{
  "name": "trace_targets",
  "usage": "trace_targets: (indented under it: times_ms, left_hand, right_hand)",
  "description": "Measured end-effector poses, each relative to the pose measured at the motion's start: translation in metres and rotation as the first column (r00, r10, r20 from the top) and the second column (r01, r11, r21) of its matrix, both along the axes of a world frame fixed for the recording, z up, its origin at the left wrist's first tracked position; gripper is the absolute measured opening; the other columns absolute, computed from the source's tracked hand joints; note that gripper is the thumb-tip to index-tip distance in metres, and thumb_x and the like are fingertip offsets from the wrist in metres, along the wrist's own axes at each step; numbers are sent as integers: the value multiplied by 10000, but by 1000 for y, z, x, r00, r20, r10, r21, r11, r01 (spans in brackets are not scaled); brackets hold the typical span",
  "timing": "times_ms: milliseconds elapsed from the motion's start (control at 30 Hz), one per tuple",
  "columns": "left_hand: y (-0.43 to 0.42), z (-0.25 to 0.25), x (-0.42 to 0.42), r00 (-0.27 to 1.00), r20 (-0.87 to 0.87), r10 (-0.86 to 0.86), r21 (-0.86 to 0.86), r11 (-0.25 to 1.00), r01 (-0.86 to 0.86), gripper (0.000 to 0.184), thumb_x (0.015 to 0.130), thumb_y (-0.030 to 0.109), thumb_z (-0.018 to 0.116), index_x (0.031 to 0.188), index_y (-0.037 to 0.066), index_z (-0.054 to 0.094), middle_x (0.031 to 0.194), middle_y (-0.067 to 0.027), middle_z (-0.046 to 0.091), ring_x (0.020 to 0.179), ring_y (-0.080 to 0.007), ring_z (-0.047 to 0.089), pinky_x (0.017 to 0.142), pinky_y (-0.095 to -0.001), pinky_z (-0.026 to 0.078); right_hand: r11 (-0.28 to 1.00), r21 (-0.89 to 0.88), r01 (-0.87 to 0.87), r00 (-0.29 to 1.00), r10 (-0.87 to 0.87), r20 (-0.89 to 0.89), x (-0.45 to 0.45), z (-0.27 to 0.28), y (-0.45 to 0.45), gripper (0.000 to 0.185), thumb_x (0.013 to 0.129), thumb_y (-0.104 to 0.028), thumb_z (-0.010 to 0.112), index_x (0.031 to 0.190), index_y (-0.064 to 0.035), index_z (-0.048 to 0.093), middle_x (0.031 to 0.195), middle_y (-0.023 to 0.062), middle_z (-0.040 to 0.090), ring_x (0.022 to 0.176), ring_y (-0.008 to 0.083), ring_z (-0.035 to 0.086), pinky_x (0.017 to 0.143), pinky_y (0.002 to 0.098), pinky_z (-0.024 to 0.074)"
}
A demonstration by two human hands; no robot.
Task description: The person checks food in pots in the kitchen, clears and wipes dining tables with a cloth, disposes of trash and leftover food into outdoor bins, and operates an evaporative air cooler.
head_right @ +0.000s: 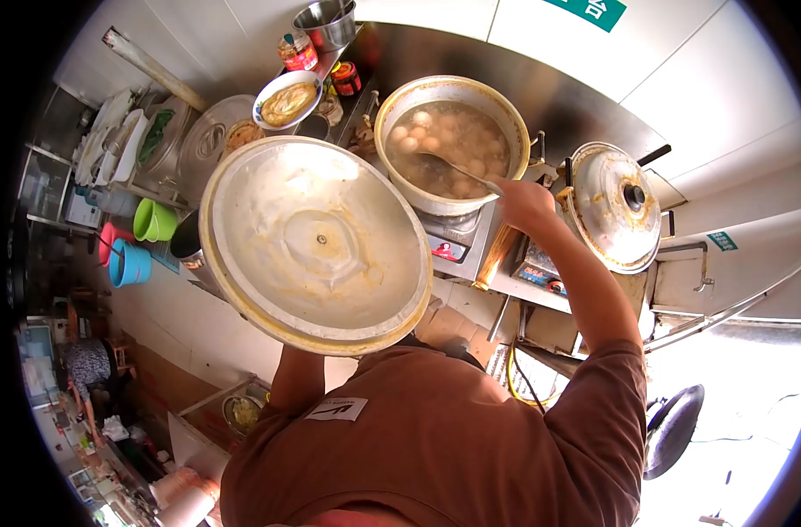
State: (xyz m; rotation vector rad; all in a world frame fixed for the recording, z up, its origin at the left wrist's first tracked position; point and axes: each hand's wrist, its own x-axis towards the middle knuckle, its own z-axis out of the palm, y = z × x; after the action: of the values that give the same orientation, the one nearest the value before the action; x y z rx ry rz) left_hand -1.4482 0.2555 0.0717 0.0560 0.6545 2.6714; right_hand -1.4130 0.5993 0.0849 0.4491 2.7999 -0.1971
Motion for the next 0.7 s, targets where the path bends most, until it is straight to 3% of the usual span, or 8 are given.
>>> trace_targets:
  times_ms: [133, 267, 567, 667, 700]
  left_hand:
    - [4, 6, -8, 1000, -16, 6, -23, 1000, -6, 485, 947, 313, 522, 1322, 14, 450, 1284, -131, 527, 1171, -247, 518, 983, -411, 437]
    - [15, 19, -24, 999, -44, 10, -80, 997, -13, 483, 947, 310, 523, 1321, 13, 451, 1282, -131, 528, 1170, -246, 520, 982, -409, 439]
    - [67, 62, -93, 991, -137, -1, -323, 946, -43, 477, 948, 301, 525, 1319, 9, 453, 1279, -131, 531, 1167, -243, 523, 980, -404, 441]
    - [83, 63, -101, 987, -159, -30, -356, 934, -29, 475, 949, 299, 526, 1318, 8, 454, 1278, -131, 532, 1166, -242, 524, 979, -402, 442]
    - [85, 56, -110, 980, -192, -48, -304, 953, -13, 357, 926, 194, 545, 1198, -36, 533, 1148, -111, 599, 1049, -184, 580, 887, -338, 477]
  right_hand:
    - [999, -8, 40, 999, -40, -19, 16, 17, 13, 369, 890, -270, 531, 1255, -221, 552, 1005, 129, 675, 957, 326, 638, 798, 442, 498]
    - [984, -124, 126, 962, -152, -229, 43, 27, 25, 418, 888, -299, 538, 1297, -217, 526, 1028, 159, 665, 966, 358, 624, 819, 452, 486]
    - [937, -207, 283, 853, -344, -393, 76, -22, 32, 459, 894, -313, 535, 1317, -141, 489, 980, 223, 654, 932, 396, 618, 806, 473, 481]
    - [953, -213, 215, 864, -287, -413, 87, -25, 32, 456, 890, -305, 541, 1313, -142, 490, 967, 233, 648, 916, 396, 616, 789, 475, 481]
    - [941, -234, 244, 855, -323, -406, 89, -23, 27, 436, 887, -289, 542, 1295, -140, 508, 958, 235, 644, 911, 404, 608, 783, 474, 478]
